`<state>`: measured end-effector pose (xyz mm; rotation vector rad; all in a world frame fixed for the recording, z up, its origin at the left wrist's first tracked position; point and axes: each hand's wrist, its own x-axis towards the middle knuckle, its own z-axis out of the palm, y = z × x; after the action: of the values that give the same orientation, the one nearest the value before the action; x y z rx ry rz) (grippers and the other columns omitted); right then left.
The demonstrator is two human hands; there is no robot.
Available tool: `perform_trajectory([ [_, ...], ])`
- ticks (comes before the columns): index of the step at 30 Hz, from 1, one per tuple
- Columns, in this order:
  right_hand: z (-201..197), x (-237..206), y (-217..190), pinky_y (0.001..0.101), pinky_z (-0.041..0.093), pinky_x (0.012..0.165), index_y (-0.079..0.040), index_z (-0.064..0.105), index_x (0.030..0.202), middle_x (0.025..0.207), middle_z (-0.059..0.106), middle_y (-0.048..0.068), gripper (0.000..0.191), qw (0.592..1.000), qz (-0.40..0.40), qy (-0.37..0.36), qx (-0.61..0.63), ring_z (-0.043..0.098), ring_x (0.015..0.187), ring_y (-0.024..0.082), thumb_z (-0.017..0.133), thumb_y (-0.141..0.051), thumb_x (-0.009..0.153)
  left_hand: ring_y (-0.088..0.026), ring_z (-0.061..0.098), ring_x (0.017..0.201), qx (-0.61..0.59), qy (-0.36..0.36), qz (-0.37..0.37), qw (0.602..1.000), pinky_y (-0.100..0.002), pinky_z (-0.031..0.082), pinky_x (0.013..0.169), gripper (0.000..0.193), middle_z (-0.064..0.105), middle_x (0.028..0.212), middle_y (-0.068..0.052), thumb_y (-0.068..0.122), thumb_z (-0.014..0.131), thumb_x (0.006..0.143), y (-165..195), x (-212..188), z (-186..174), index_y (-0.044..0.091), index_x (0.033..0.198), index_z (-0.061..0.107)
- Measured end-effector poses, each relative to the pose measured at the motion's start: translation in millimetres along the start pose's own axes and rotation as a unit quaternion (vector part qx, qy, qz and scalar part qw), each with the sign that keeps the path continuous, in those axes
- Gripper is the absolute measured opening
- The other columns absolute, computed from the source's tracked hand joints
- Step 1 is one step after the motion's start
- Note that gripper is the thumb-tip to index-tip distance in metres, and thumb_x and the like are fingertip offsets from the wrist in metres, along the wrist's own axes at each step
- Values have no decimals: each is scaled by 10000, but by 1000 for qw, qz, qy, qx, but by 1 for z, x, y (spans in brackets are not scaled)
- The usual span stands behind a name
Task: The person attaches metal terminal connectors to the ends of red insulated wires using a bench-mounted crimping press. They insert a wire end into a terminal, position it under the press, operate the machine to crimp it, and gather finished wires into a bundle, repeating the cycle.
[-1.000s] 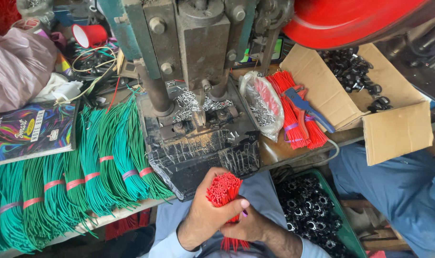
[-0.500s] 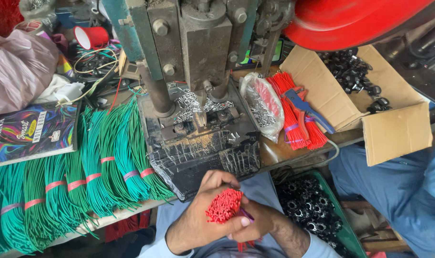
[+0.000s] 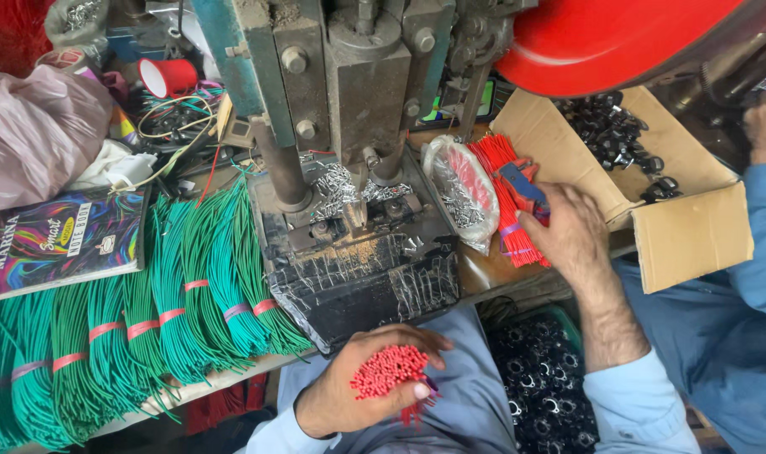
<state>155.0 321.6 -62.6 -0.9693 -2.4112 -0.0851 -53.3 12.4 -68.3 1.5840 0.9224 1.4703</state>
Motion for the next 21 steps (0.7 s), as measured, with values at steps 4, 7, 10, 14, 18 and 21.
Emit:
perform_trajectory([
  [4,21,7,20,499,519,974,-21,628,1308,1090,711,221,627,991,24,-71,-110,680,1049,393,765,-389,820,-149,778,927,107,28,-41,993,-288,611,859,241,751,967,-21,227,821,874,-3,-1,-1,52,1000,713],
  [7,24,12,29,470,518,908,-20,649,1240,1118,714,212,589,996,62,-64,-29,667,1036,374,802,-282,735,-153,611,770,54,116,-128,984,-314,539,724,293,643,828,-75,195,854,826,-8,-2,0,22,953,655],
  [10,21,13,29,375,549,880,-31,587,1292,1073,719,129,532,955,216,-65,192,701,994,229,750,-146,798,-128,596,776,21,110,-102,988,-308,526,725,291,628,841,-70,184,828,860,-9,-3,-6,26,945,599],
  [14,4,-13,1,336,494,832,-45,455,1461,1142,621,71,612,815,169,-110,544,591,1007,168,628,-36,874,-136,680,803,141,84,-116,980,-301,567,752,271,705,874,-67,222,811,866,-1,-2,-11,41,1013,673],
  [18,-59,-53,-44,338,463,996,-3,490,1417,1211,619,124,634,829,2,-244,503,590,1145,188,724,-15,828,-140,735,853,188,85,-110,972,-309,592,776,311,756,948,-92,231,829,835,3,9,-10,37,1058,734],
  [21,-98,-66,-83,347,433,1082,-14,518,1446,1372,627,162,620,819,14,-184,543,585,1277,208,692,-7,851,-134,730,815,149,106,-172,968,-308,594,776,334,776,905,-93,237,827,817,4,15,-6,34,1064,729],
])
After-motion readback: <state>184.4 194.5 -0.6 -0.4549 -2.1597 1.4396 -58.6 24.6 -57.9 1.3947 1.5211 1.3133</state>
